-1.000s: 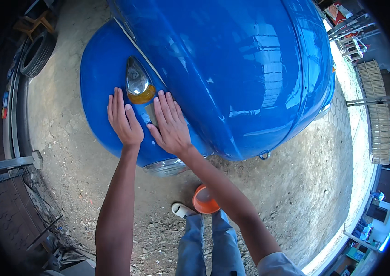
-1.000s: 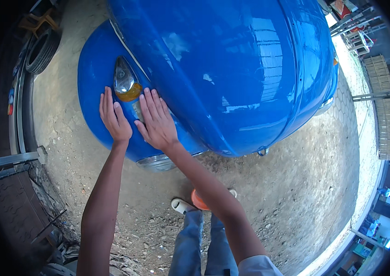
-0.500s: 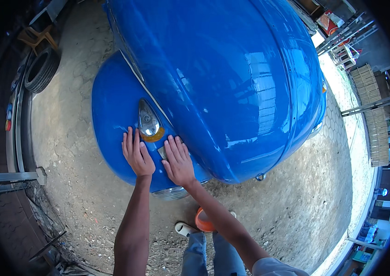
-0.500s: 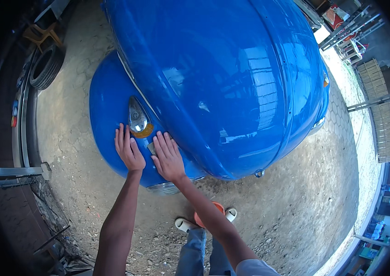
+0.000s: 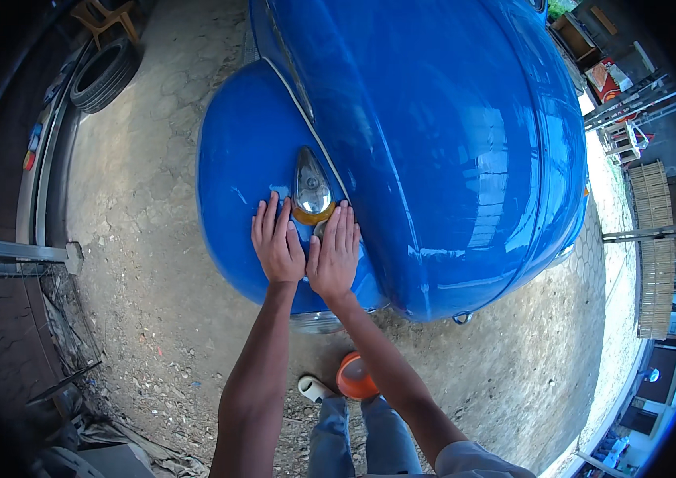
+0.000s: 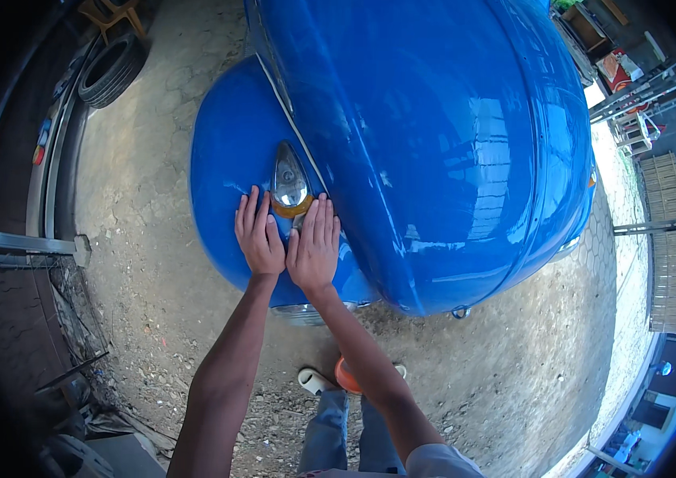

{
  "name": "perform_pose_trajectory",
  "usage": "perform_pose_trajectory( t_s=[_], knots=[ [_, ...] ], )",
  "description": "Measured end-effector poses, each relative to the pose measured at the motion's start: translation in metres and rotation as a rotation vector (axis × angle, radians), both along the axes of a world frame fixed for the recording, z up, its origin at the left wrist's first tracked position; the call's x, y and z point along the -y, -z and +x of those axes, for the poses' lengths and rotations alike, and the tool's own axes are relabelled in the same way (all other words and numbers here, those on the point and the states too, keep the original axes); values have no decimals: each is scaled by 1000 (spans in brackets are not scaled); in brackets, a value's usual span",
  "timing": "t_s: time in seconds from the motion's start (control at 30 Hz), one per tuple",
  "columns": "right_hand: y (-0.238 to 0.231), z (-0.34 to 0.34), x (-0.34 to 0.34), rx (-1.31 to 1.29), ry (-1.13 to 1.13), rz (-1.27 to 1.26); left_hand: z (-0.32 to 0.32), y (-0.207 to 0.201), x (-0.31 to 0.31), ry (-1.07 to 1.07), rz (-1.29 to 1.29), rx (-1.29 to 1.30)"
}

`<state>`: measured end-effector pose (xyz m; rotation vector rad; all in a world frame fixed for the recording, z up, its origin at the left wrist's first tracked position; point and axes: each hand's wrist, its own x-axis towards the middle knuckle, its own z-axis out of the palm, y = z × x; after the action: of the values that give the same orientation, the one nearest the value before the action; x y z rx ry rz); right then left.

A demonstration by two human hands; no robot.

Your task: The person wet sands the hood and fenders of a car using sandpaper, periodically dipping the sandpaper into a bucket of water and checking the surface by hand.

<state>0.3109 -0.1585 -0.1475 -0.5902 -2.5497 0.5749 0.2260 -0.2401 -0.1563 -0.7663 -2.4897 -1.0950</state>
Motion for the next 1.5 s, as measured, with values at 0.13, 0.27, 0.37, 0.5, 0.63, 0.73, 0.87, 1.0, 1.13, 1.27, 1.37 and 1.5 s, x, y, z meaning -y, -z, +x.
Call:
perform_pose_trajectory(
  t_s=[0.13,0.27,0.37,0.5,0.63,0.73,0.87,1.0,1.13,1.27,1.37,1.5],
  knots=[
    [4,10,-1,-18,-27,33,0,3,0,-6,21,-19],
    [23,67,0,48,-181,-11,3,4,-1,-12,15,-9],
    [5,70,-16,-60,-232,-138,3,4,3,-8,20,9],
    [-88,41,-55,-447,-51,-365,0,-7,6,-21,2,26],
    [-120,-25,-133,-175,-76,151,3,-1,-4,-14,7,27],
    [-112,-74,-148,23,-164,382,5,5,-2,-18,7,26],
    [-118,-107,-153,71,-274,534,7,4,-3,-18,18,36],
    [-121,-120,-143,43,-272,478,5,-3,7,-35,3,54],
    [-122,-117,-142,-52,-246,386,7,2,7,-42,3,85],
    [-109,-117,-162,-173,-262,250,8,6,0,-23,20,127],
    [-105,-106,-160,-17,-313,328,11,-3,-2,-1,7,182],
    [-116,-108,-152,173,-208,465,-21,-7,0,83,91,247]
  ],
)
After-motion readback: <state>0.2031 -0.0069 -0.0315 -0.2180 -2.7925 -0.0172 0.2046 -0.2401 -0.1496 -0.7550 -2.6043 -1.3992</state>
